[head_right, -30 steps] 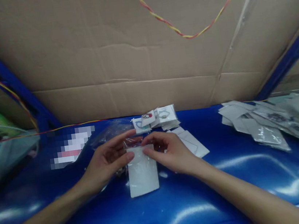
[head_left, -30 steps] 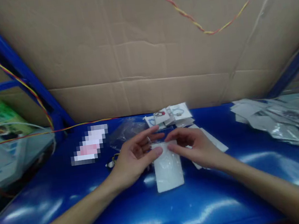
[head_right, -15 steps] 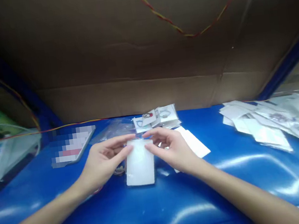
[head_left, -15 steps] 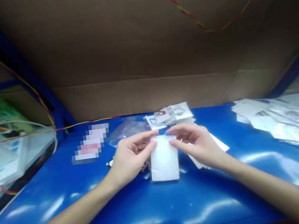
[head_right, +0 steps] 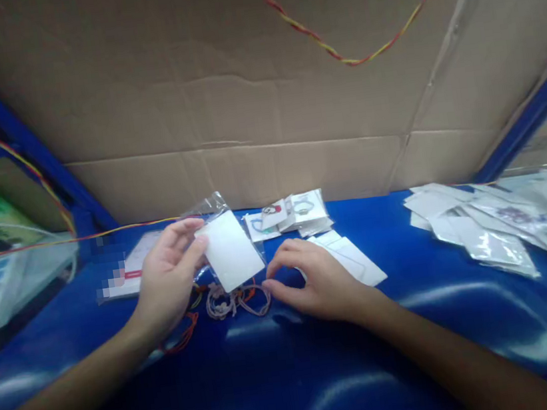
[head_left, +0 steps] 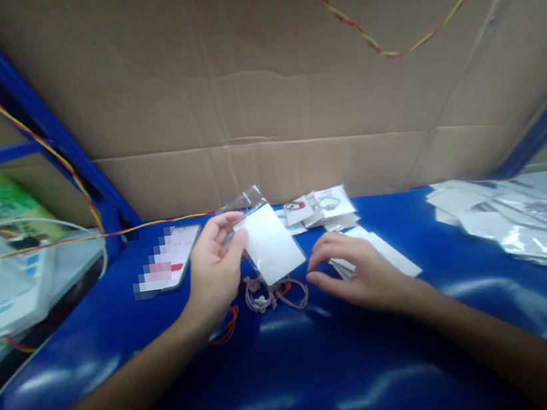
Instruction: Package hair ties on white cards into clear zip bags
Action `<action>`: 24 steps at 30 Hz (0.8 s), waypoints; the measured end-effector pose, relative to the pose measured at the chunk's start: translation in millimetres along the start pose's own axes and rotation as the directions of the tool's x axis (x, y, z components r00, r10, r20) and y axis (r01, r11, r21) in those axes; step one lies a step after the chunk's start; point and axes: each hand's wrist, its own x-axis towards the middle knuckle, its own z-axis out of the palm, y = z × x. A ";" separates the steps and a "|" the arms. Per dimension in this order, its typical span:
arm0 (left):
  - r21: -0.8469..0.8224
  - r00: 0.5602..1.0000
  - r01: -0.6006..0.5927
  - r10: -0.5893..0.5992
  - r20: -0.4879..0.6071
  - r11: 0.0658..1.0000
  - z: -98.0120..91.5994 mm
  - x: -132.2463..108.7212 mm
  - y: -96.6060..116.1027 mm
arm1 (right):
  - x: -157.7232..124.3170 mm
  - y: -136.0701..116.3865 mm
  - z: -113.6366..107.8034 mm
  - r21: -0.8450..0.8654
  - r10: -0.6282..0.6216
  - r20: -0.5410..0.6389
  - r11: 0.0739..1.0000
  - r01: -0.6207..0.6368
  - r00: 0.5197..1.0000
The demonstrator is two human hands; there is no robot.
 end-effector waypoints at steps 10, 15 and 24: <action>-0.053 0.998 0.054 -0.055 -0.005 0.997 -0.5 1.3 -4.2 | -3.5 5.3 9.4 -0.164 -0.117 0.364 0.968 0.187 0.924; -0.074 0.998 0.054 -0.056 -0.024 0.996 -1.5 1.8 -3.9 | -4.2 6.4 2.6 -0.020 -0.002 0.253 1.000 0.007 0.967; -0.034 0.988 0.129 -0.125 0.094 0.991 -1.3 -7.3 10.7 | 1.7 13.3 -3.2 0.310 0.283 -0.161 0.924 -0.223 0.946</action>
